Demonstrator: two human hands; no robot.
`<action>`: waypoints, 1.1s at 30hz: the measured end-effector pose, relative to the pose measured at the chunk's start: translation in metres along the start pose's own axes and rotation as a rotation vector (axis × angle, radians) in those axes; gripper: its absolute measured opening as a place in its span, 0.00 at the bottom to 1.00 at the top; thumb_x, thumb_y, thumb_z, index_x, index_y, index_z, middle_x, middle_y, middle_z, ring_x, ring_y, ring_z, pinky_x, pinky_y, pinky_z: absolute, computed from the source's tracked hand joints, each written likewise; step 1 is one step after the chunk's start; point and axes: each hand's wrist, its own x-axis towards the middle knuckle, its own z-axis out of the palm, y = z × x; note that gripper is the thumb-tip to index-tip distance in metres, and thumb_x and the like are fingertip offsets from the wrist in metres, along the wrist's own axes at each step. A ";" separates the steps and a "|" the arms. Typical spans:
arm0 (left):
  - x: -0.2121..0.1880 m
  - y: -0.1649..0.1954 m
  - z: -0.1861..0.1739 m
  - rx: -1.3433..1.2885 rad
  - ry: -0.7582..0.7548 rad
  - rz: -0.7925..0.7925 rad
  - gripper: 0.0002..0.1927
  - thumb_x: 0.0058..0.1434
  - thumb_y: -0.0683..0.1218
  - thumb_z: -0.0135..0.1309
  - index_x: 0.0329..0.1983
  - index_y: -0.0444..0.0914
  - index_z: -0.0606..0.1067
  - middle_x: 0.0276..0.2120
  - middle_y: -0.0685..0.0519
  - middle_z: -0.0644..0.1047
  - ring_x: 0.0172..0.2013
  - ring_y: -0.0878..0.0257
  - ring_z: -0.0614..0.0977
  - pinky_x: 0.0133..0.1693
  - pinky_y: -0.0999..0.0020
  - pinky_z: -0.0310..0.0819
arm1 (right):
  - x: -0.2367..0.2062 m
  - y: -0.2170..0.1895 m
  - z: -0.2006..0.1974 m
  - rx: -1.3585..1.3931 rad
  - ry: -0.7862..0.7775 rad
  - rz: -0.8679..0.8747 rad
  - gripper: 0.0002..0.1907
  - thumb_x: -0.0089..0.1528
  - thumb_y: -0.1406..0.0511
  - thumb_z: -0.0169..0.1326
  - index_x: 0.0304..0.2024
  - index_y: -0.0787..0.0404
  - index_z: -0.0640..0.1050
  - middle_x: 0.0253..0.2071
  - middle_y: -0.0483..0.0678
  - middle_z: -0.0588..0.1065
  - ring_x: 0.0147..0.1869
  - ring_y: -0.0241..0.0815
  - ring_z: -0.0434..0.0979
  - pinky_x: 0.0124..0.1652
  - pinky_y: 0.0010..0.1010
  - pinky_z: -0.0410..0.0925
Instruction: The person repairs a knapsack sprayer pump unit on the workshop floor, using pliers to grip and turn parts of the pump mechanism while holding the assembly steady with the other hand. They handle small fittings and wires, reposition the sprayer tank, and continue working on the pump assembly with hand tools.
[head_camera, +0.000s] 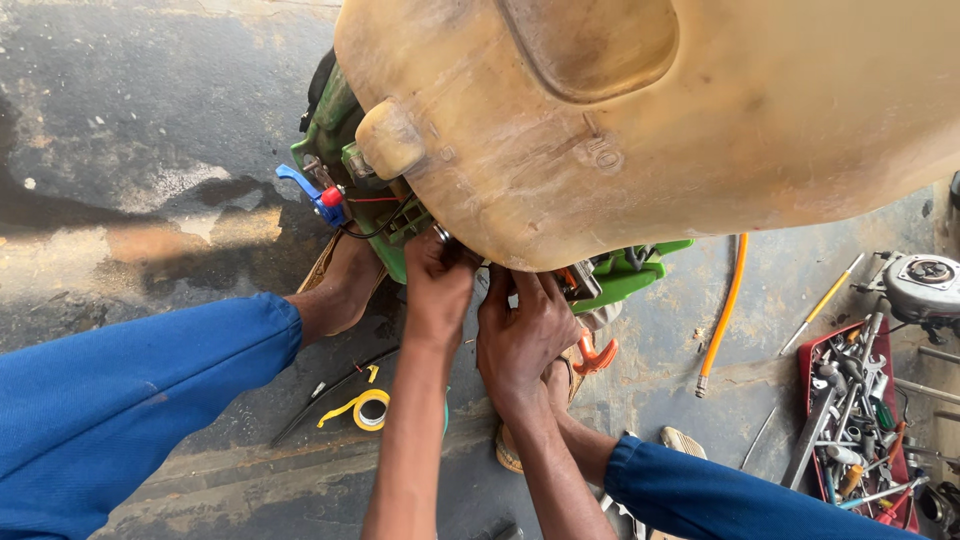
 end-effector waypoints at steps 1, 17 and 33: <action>0.003 -0.002 -0.007 -0.039 -0.038 -0.051 0.20 0.51 0.29 0.45 0.46 0.29 0.79 0.42 0.54 0.81 0.46 0.66 0.80 0.51 0.68 0.75 | 0.000 0.000 0.001 0.000 0.013 0.011 0.06 0.63 0.67 0.59 0.41 0.59 0.83 0.37 0.54 0.80 0.38 0.58 0.81 0.33 0.46 0.67; -0.003 0.051 0.035 0.740 0.278 -0.201 0.08 0.57 0.38 0.62 0.37 0.28 0.82 0.28 0.51 0.82 0.29 0.69 0.77 0.32 0.72 0.71 | -0.002 0.006 0.003 -0.053 0.035 -0.200 0.09 0.63 0.70 0.58 0.45 0.60 0.82 0.38 0.50 0.80 0.41 0.52 0.81 0.37 0.42 0.70; 0.016 0.020 -0.024 0.207 -0.001 -0.387 0.08 0.57 0.35 0.56 0.40 0.30 0.79 0.34 0.52 0.81 0.35 0.65 0.81 0.38 0.67 0.74 | -0.004 0.007 0.002 -0.011 0.040 -0.133 0.06 0.63 0.68 0.59 0.43 0.60 0.82 0.37 0.50 0.79 0.38 0.53 0.80 0.36 0.42 0.68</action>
